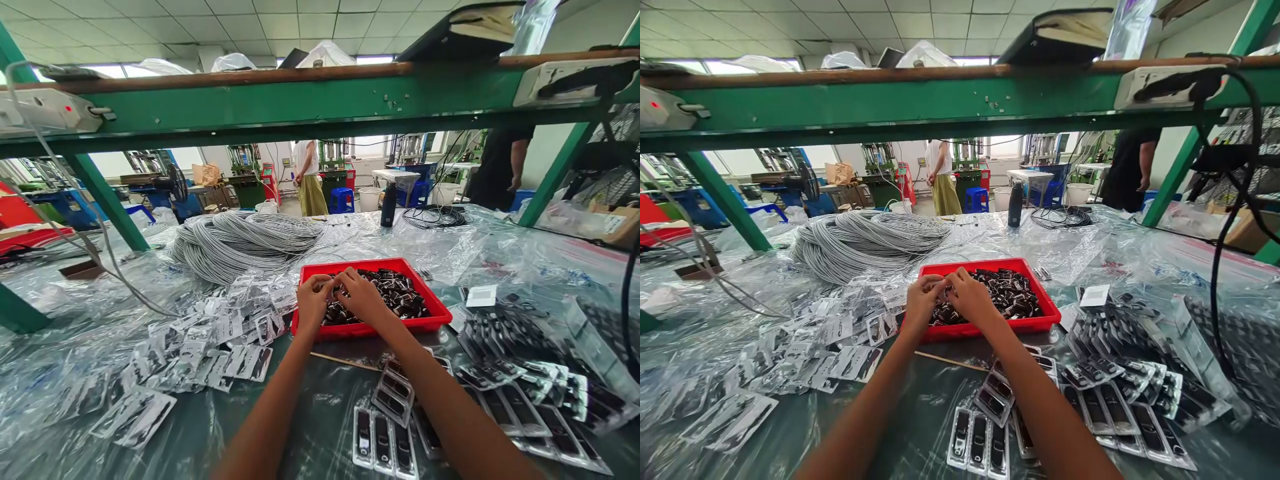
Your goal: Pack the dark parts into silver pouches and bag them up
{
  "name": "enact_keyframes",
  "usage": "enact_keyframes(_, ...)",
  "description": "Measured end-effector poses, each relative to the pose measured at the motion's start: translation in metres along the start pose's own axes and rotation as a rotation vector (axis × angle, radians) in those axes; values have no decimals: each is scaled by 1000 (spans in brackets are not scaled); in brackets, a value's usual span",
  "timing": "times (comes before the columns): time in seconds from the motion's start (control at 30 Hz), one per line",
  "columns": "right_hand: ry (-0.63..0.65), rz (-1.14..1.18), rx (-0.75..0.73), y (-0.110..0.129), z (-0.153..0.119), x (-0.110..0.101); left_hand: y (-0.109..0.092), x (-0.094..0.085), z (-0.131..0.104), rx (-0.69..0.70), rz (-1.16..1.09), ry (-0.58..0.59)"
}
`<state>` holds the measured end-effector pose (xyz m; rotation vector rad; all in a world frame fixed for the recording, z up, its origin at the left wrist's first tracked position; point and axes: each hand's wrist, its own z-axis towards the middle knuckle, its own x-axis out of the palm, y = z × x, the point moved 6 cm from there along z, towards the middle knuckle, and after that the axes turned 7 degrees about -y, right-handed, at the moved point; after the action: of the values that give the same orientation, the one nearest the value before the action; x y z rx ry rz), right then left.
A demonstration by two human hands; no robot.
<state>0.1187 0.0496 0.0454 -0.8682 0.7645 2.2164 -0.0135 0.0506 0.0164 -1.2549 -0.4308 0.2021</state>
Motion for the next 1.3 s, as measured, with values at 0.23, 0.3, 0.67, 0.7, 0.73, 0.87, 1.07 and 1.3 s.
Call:
enact_keyframes(0.23,123,-5,-186,-2,-3,-6,-8,1,-5,206,403,34)
enact_keyframes(0.3,127,-40,-223,9,-3,-10,-13,-2,-5,236,461,0)
enact_keyframes(0.67,71,-49,33,-7,4,-28,4,-21,15,-46,249,-64)
enact_keyframes(0.7,38,-42,40,-6,4,-26,7,-18,14,-79,206,-38)
enact_keyframes(0.73,7,-19,37,-3,4,-24,9,-14,13,-105,163,-10)
enact_keyframes(0.87,-54,32,-26,19,1,-5,10,-3,7,-152,30,80)
enact_keyframes(1.07,-180,26,-42,25,-4,14,5,-4,5,-59,-104,-22)
enact_keyframes(1.3,-212,463,238,-1,-2,6,-1,-3,2,-3,-140,31)
